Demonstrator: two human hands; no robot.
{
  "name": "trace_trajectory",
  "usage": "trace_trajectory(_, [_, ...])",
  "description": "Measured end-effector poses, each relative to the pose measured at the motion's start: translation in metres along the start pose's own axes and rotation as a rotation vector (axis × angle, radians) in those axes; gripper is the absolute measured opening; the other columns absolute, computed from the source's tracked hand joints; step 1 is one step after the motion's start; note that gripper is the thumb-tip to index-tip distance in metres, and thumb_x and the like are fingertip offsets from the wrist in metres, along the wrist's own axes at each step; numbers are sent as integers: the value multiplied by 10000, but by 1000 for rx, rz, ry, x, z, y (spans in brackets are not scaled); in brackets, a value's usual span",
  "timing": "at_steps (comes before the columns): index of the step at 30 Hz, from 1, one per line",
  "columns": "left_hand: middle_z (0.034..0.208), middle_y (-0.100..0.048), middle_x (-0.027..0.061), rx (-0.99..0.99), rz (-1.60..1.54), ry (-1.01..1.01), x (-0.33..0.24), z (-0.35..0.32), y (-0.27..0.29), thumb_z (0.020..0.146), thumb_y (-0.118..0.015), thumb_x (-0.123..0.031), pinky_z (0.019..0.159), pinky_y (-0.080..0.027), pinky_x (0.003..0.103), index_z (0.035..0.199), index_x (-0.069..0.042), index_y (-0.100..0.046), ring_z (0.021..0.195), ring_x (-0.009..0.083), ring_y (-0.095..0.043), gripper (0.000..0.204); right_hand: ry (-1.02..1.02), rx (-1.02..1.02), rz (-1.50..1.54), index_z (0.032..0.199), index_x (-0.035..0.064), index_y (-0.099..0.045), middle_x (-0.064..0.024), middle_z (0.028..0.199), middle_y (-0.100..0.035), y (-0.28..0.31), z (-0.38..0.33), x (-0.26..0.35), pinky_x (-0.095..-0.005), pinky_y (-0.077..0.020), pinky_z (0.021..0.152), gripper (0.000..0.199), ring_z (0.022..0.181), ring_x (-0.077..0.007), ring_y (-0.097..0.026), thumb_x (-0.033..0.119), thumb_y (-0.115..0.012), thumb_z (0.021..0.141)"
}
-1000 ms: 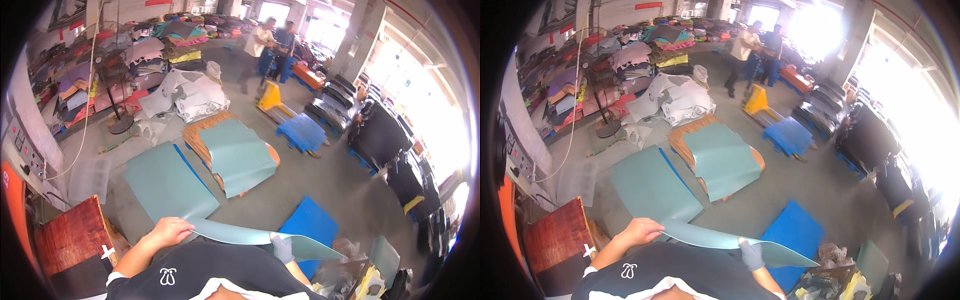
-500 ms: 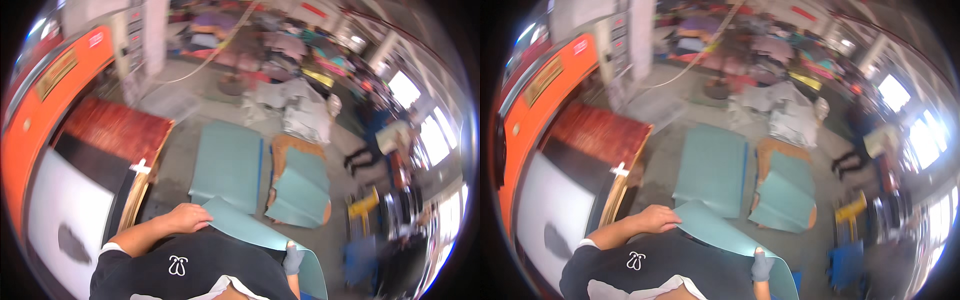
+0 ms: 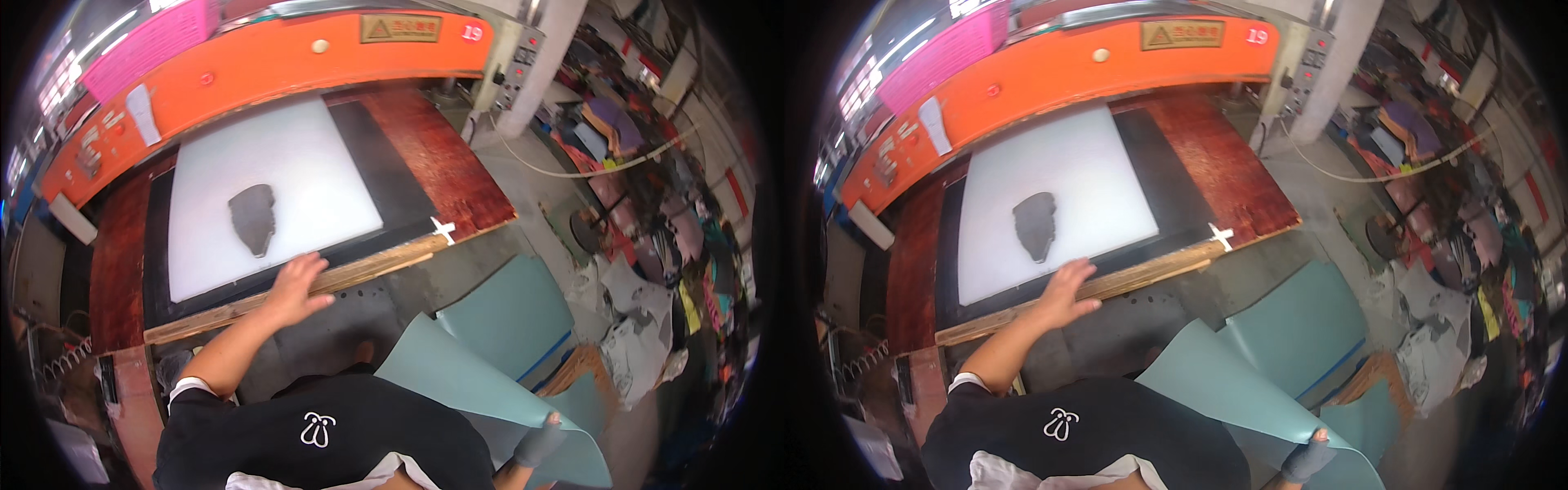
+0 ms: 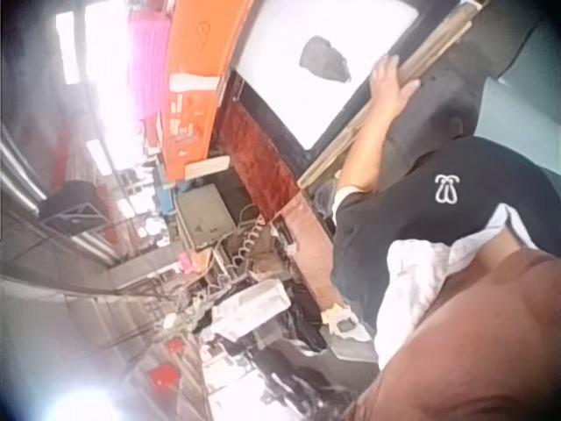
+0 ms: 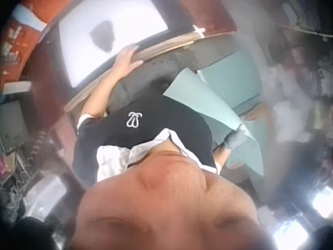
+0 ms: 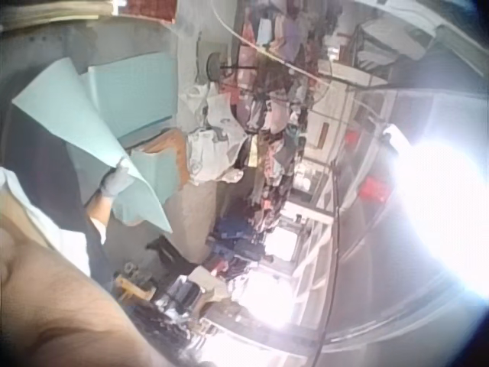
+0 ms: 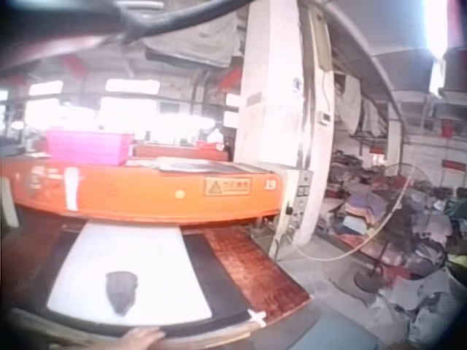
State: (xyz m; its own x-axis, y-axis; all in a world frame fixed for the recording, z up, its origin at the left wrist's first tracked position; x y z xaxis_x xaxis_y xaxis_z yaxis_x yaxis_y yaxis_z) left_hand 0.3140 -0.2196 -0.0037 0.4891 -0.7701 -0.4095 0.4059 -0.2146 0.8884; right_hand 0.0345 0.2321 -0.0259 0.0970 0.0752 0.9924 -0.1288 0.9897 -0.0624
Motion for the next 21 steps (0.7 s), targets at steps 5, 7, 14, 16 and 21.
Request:
trace_trajectory(5, [1456,-273,222,-218,88,465,121,6,16,760,-713,-412,1066,-288,481,1361,-50,-391,1341,386,-254,772,211,62,17,851,-42,-560,-88,797,-561,-56,16,63,-320,-413,665,453,713,-169,-511,410,-562,877])
trace_trajectory(7, [1482,-226,199,-243,103,676,162,20,18,755,-703,-465,1057,-284,520,1382,-65,-362,1357,381,-219,818,323,132,-47,864,-43,-550,-91,790,-558,-79,18,95,-321,-417,663,488,714,-169,-513,445,-566,872])
trace_trajectory(14, [1538,-91,139,-128,94,876,200,60,10,702,-708,-534,1047,-191,629,1430,-97,-293,1403,389,-66,945,524,266,156,1030,-36,-486,-153,874,-580,-154,1,178,-343,-493,647,503,729,-217,-573,433,-570,867])
trace_trajectory(16, [1535,-114,150,-118,82,871,198,60,11,711,-702,-517,1046,-163,648,1425,-88,-300,1406,401,-50,924,433,360,303,1053,-25,-500,-148,917,-578,-168,1,186,-340,-490,667,486,742,-214,-570,422,-567,874])
trace_trajectory(21, [1543,-76,152,-86,28,797,204,61,22,699,-702,-556,1064,-109,654,1435,-71,-273,1408,408,-26,981,489,-14,253,1122,-11,-523,-140,1028,-567,-163,30,200,-316,-465,770,439,889,-194,-556,371,-516,905])
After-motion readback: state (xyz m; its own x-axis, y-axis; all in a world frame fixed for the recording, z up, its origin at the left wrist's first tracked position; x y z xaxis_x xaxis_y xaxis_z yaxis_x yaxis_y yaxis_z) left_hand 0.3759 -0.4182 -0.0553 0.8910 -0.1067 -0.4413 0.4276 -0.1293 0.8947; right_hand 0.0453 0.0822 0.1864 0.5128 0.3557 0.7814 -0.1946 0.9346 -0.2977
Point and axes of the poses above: each hand's wrist, its own z-axis towards the middle knuckle, its own y-axis out of the back of the hand, x = y × z, the point moved 3 cm from there along z, towards the middle knuckle
